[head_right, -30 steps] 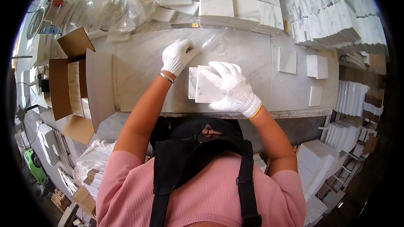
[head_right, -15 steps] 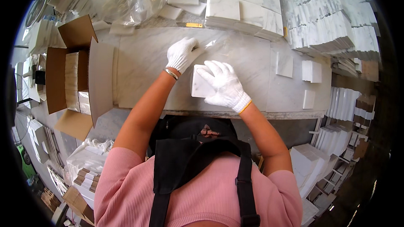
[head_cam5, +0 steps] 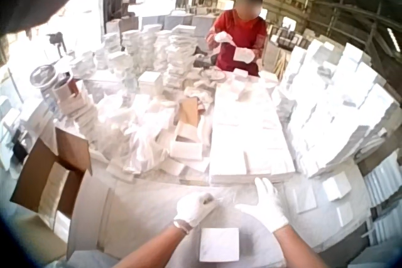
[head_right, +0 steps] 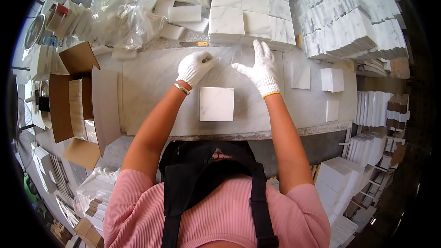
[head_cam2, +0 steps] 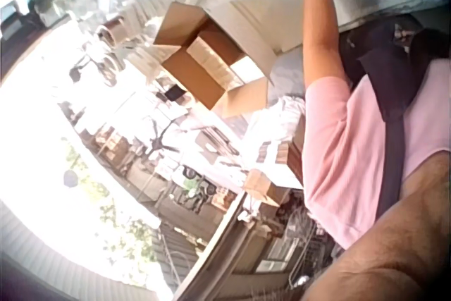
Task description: The person wraps white rectangular blocks in plastic bags, places them into a cardboard box, and seals the box with a handheld tape dispenser. The person then moves the sealed box to a pallet and retrieves another box to repeat the process.
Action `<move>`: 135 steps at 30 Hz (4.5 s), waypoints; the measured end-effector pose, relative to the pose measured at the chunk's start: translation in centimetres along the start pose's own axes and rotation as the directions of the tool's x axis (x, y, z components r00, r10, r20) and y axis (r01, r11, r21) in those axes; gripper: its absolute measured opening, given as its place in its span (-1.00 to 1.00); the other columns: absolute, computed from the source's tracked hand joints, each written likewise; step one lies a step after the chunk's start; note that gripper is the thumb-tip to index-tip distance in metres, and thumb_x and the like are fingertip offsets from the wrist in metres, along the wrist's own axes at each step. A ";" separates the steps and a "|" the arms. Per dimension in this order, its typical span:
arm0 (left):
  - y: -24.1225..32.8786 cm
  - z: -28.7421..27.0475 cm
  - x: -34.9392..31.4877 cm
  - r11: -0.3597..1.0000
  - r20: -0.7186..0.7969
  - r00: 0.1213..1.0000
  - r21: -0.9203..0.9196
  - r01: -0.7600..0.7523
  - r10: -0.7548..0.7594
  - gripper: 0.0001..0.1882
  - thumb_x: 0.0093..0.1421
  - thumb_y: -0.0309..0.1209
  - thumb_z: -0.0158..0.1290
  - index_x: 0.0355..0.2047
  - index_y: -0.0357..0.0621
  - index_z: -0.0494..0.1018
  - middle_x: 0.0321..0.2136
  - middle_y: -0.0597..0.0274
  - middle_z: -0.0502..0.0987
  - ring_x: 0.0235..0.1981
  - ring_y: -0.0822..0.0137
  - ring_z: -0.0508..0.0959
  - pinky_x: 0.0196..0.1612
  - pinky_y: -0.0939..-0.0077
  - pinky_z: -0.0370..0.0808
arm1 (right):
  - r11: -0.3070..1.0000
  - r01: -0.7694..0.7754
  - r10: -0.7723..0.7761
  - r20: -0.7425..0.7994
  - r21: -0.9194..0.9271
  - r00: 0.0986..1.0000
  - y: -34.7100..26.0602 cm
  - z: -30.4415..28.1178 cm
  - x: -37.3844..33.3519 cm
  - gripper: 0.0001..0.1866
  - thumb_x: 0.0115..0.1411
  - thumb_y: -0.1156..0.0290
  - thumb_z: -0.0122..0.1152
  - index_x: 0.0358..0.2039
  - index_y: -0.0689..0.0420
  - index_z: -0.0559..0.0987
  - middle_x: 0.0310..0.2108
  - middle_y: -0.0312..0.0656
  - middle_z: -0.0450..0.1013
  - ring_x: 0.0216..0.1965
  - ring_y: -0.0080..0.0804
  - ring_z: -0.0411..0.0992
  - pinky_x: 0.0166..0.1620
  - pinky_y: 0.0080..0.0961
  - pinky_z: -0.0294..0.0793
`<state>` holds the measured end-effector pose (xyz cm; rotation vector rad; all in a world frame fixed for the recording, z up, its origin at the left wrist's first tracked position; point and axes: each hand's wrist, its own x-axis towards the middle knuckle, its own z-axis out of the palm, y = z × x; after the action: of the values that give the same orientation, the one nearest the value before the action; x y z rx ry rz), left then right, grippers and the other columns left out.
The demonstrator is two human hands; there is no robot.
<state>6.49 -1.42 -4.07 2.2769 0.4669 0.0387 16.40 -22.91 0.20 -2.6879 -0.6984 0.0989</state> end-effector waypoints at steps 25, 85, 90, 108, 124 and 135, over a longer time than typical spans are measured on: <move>3.5 -8.5 -8.2 0.826 0.080 0.975 -0.548 -0.130 0.206 -0.78 0.21 -0.36 0.26 -0.19 -0.20 0.62 -0.22 0.27 0.60 -0.18 0.42 0.57 -0.08 0.52 0.52 | 0.546 0.110 -0.471 0.196 0.830 0.860 -7.0 -15.4 -5.5 -0.83 0.02 0.42 0.46 -0.61 0.13 0.62 -0.16 -0.14 0.61 -0.18 -0.35 0.51 0.01 -0.40 0.43; -0.8 -2.8 -20.6 0.803 0.614 0.776 -0.388 0.453 -0.141 -0.68 0.29 -0.22 0.13 -0.20 -0.26 0.59 -0.48 0.25 0.61 -0.48 0.47 0.58 -0.33 0.56 0.52 | 0.336 -0.702 0.374 0.595 0.628 0.711 -1.7 0.3 -20.8 -0.74 0.21 0.30 0.39 -0.21 0.21 0.62 -0.40 -0.33 0.54 -0.47 -0.66 0.41 -0.38 -0.65 0.42; -2.6 -1.5 -20.4 0.922 0.521 0.852 -0.304 0.240 -0.050 -0.65 0.27 -0.15 0.08 -0.28 -0.23 0.59 -0.52 0.10 0.61 -0.47 0.25 0.63 -0.28 0.36 0.54 | 0.594 -0.647 0.327 0.590 0.478 0.738 -0.2 0.5 -20.8 -0.71 0.18 0.22 0.40 -0.28 0.19 0.63 -0.43 -0.26 0.56 -0.45 -0.54 0.49 -0.34 -0.53 0.48; -2.1 -1.5 -19.5 0.962 0.549 0.832 -0.179 0.207 -0.077 -0.65 0.27 -0.16 0.09 -0.29 -0.25 0.61 -0.50 0.06 0.62 -0.48 0.23 0.64 -0.31 0.37 0.54 | 0.937 0.330 -0.323 -0.083 0.113 0.943 0.0 4.1 -8.0 -0.42 0.26 0.07 0.24 0.23 0.02 0.47 0.17 -0.11 0.45 0.18 -0.01 0.39 0.22 -0.09 0.35; -2.3 -1.2 -19.9 0.968 0.468 0.880 -0.173 0.181 -0.081 -0.67 0.25 -0.10 0.09 -0.32 -0.13 0.58 -0.43 -0.10 0.56 -0.38 -0.10 0.57 -0.26 0.16 0.50 | 0.755 0.631 -0.532 0.398 -0.176 0.748 -6.6 -2.6 15.5 0.17 -0.28 0.08 0.47 0.41 0.02 0.21 0.31 0.02 0.22 0.32 0.04 0.17 0.37 -0.12 0.17; -3.6 -0.2 -20.6 0.961 0.402 0.915 -0.245 0.129 -0.021 -0.67 0.21 -0.08 0.06 -0.32 -0.08 0.57 -0.43 -0.13 0.58 -0.37 -0.16 0.57 -0.26 0.02 0.48 | 0.780 0.608 -0.561 0.266 -0.146 0.784 -6.1 -3.1 13.0 0.27 -0.50 0.20 0.51 0.40 0.05 0.25 0.21 0.00 0.31 0.26 0.00 0.26 0.32 -0.13 0.20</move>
<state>-13.88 -6.15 -4.09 1.9322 0.3114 -0.3734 25.43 -12.71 5.53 -2.5367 -1.6811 0.1467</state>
